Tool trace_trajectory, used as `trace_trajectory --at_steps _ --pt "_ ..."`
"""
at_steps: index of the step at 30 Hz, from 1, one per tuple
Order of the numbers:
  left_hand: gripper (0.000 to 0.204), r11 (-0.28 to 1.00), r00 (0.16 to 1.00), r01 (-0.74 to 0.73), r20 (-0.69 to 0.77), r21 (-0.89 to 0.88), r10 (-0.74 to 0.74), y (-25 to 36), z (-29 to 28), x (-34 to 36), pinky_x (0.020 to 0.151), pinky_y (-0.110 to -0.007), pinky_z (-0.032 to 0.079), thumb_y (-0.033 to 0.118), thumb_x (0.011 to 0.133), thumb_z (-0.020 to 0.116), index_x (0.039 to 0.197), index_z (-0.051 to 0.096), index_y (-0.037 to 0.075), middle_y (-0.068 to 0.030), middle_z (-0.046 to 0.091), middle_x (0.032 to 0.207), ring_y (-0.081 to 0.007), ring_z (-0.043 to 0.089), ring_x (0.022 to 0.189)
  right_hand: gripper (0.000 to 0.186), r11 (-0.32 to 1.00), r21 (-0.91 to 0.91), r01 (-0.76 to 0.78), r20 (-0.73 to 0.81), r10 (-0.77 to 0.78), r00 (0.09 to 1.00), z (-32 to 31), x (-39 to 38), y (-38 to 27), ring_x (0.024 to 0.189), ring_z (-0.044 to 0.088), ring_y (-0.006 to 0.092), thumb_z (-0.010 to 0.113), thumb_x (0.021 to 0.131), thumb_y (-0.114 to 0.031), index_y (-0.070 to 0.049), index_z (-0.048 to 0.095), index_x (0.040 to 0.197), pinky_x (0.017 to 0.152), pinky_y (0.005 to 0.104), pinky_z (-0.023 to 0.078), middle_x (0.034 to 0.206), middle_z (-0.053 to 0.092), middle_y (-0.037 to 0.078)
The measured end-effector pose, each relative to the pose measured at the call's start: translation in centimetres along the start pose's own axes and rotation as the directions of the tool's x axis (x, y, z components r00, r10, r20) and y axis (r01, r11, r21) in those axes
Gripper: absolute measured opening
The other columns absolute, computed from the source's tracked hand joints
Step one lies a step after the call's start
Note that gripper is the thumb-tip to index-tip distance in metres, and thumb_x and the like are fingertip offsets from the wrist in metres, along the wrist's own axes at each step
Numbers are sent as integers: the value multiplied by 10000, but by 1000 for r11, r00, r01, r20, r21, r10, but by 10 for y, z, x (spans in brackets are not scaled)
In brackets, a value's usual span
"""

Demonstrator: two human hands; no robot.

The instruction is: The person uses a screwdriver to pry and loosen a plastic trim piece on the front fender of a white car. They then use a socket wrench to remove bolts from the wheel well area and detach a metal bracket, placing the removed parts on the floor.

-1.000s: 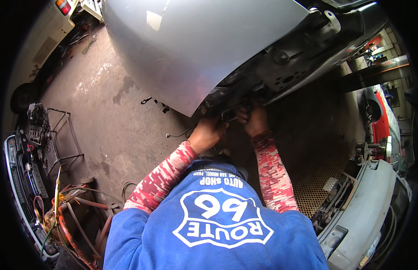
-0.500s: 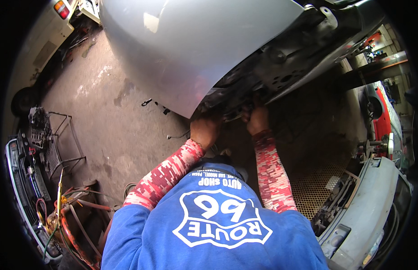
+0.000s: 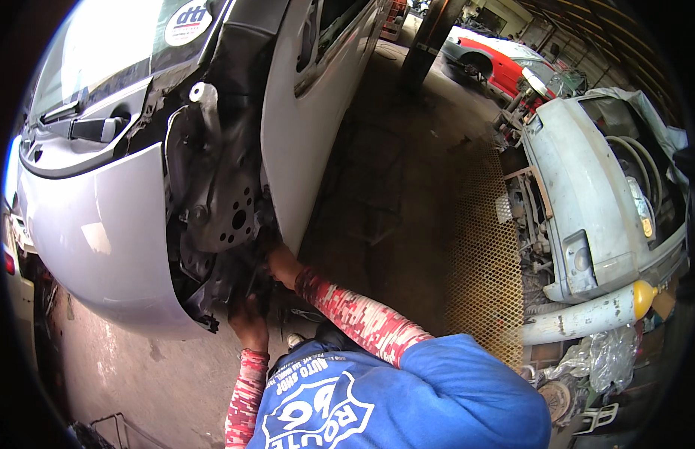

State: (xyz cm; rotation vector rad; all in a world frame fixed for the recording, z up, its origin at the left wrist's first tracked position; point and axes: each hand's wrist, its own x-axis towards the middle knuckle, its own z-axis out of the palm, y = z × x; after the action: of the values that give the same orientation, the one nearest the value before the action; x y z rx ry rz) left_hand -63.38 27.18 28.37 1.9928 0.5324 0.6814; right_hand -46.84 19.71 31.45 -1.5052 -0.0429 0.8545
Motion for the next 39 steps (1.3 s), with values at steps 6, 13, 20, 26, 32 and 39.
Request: trace_trajectory --at_steps 6,13,20,26,32,39 --pt "325 -128 511 828 828 -546 -229 -17 -21 17 534 -267 471 337 1036 460 1030 622 55 -66 644 874 -137 575 610 471 921 -127 368 -195 -387 901 9 8 15 1071 595 417 451 1031 -388 36 613 1156 915 453 438 1106 666 237" --pt "298 -475 500 782 861 -402 94 -11 -34 16 437 -213 396 365 1020 493 1019 625 99 -43 620 817 -95 578 596 320 321 -856 406 164 -576 801 3 19 27 1062 597 429 505 931 -185 -35 652 1172 986 482 428 1117 653 248" --pt "271 975 977 -151 173 163 122 -19 -22 3 633 -382 528 274 975 598 1061 661 25 -139 702 899 -288 691 737 379 964 182 194 -134 -172 976 5 -4 23 553 458 38 564 956 -532 -179 593 1091 454 210 322 774 561 -45" --pt "285 952 997 -23 78 305 -1 1 -26 7 748 -458 537 253 920 652 1113 683 46 -217 695 973 -433 663 861 286 962 215 167 -147 -137 980 10 -12 8 506 423 37 538 994 -453 -171 577 1023 423 214 285 721 535 -60" --pt "250 953 997 -47 69 299 27 9 -24 9 730 -464 533 233 936 634 1098 691 50 -227 688 968 -424 664 855 323 952 208 225 -211 -181 961 14 -16 7 566 446 56 536 1009 -433 -117 581 1054 465 236 329 768 542 -38" --pt "288 985 988 104 96 136 -118 19 -20 12 689 -447 527 247 966 582 1163 641 45 -209 693 946 -398 658 771 279 946 304 110 -188 -53 981 21 -24 -11 455 369 45 501 1016 -439 -173 549 949 406 220 255 632 457 -62"
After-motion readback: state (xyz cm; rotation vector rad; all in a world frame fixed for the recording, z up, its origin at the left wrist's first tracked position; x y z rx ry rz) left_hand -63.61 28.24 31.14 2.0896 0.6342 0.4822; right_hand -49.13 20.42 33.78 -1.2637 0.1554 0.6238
